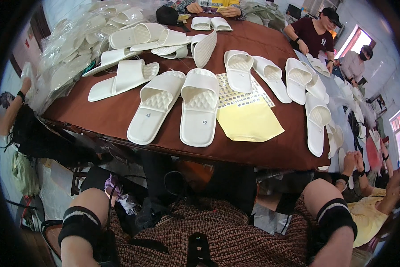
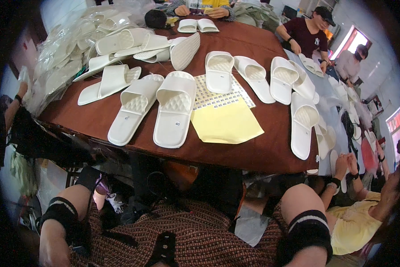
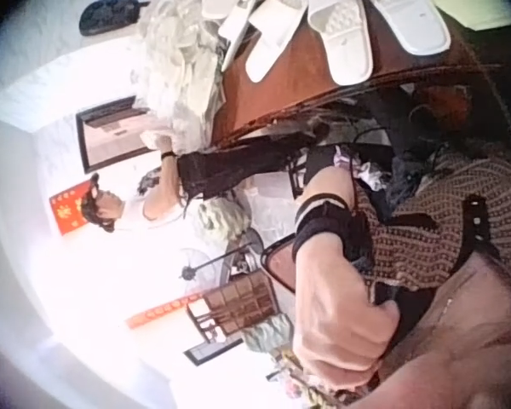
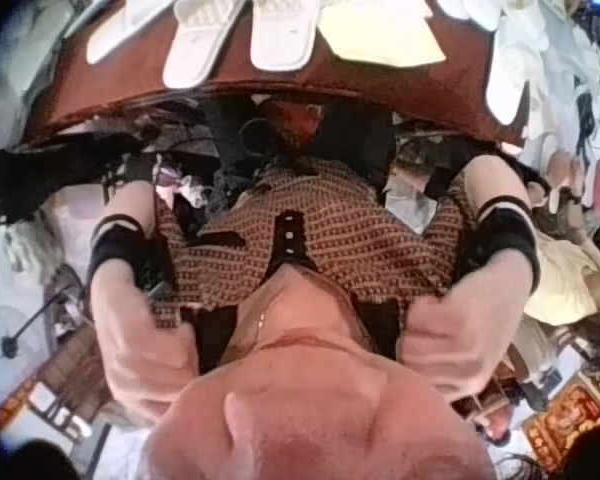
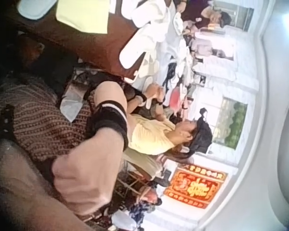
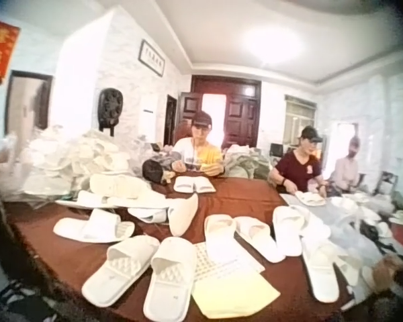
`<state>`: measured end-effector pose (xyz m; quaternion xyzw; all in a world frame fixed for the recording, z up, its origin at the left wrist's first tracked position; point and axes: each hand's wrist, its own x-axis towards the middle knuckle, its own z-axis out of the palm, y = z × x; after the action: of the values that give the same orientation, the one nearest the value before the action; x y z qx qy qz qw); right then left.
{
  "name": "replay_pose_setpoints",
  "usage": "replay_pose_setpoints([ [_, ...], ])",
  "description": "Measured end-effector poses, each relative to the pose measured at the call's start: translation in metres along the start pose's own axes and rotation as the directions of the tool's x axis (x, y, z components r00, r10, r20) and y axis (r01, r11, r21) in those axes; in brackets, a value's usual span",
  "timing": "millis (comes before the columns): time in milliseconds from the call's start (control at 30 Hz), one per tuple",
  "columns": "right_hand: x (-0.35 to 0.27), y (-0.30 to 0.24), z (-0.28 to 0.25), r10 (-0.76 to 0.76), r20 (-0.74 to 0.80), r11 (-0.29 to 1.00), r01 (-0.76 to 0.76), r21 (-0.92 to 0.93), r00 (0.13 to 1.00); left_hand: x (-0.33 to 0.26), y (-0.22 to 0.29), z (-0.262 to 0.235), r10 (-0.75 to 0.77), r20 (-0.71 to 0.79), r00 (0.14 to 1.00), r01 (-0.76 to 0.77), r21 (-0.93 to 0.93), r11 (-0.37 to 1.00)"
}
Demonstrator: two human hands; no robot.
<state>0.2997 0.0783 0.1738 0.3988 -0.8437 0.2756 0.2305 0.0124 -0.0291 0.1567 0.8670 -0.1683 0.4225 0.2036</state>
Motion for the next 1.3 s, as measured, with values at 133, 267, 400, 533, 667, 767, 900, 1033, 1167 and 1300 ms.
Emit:
replay_pose_setpoints([
  [133, -0.009, 0.014, 0.009, 0.24, -0.006, 0.971, -0.24, 0.011, 0.971, -0.024, 0.003, -0.021, -0.139, 0.191, 0.972, 0.153, -0.062, 0.986],
  [267, -0.03, 0.067, -0.001, 0.446, 0.037, 0.842, -0.405, -0.357, 0.894, -0.077, -0.014, -0.022, -0.318, -0.477, 0.819, 0.496, 0.311, 0.81],
  [400, -0.061, 0.12, -0.014, 0.741, -0.127, 0.611, -0.74, -0.281, 0.66, -0.139, -0.046, -0.058, -0.514, -0.846, 0.141, 0.983, 0.179, -0.025],
  [533, -0.084, 0.169, -0.021, 0.804, -0.234, 0.433, -0.808, -0.4, 0.547, -0.254, -0.065, -0.092, -0.374, -0.923, 0.089, 0.988, 0.129, -0.083],
  [667, -0.1, 0.209, -0.022, 0.812, -0.261, 0.362, -0.801, -0.477, 0.522, -0.295, -0.087, -0.09, -0.316, -0.933, 0.172, 0.954, 0.238, -0.184],
  [767, -0.103, 0.237, -0.022, 0.83, -0.282, 0.297, -0.81, -0.505, 0.48, -0.293, -0.094, -0.084, -0.351, -0.918, 0.184, 0.93, 0.278, -0.239],
  [900, -0.107, 0.274, -0.018, 0.8, -0.256, 0.352, -0.77, -0.533, 0.543, -0.289, -0.09, -0.085, -0.348, -0.917, 0.196, 0.944, 0.273, -0.188],
  [1033, -0.081, 0.286, -0.016, 0.846, -0.098, 0.356, -0.691, -0.629, 0.525, -0.29, -0.09, -0.088, -0.342, -0.912, 0.227, 0.931, 0.306, -0.198],
  [1167, -0.09, 0.304, -0.01, 0.734, -0.06, 0.43, -0.532, -0.729, 0.676, -0.297, -0.1, -0.089, -0.372, -0.896, 0.242, 0.931, 0.322, -0.17],
  [1300, -0.086, 0.326, 0.009, 0.615, -0.085, 0.382, -0.391, -0.838, 0.784, -0.31, -0.084, -0.089, -0.374, -0.891, 0.256, 0.926, 0.337, -0.169],
])
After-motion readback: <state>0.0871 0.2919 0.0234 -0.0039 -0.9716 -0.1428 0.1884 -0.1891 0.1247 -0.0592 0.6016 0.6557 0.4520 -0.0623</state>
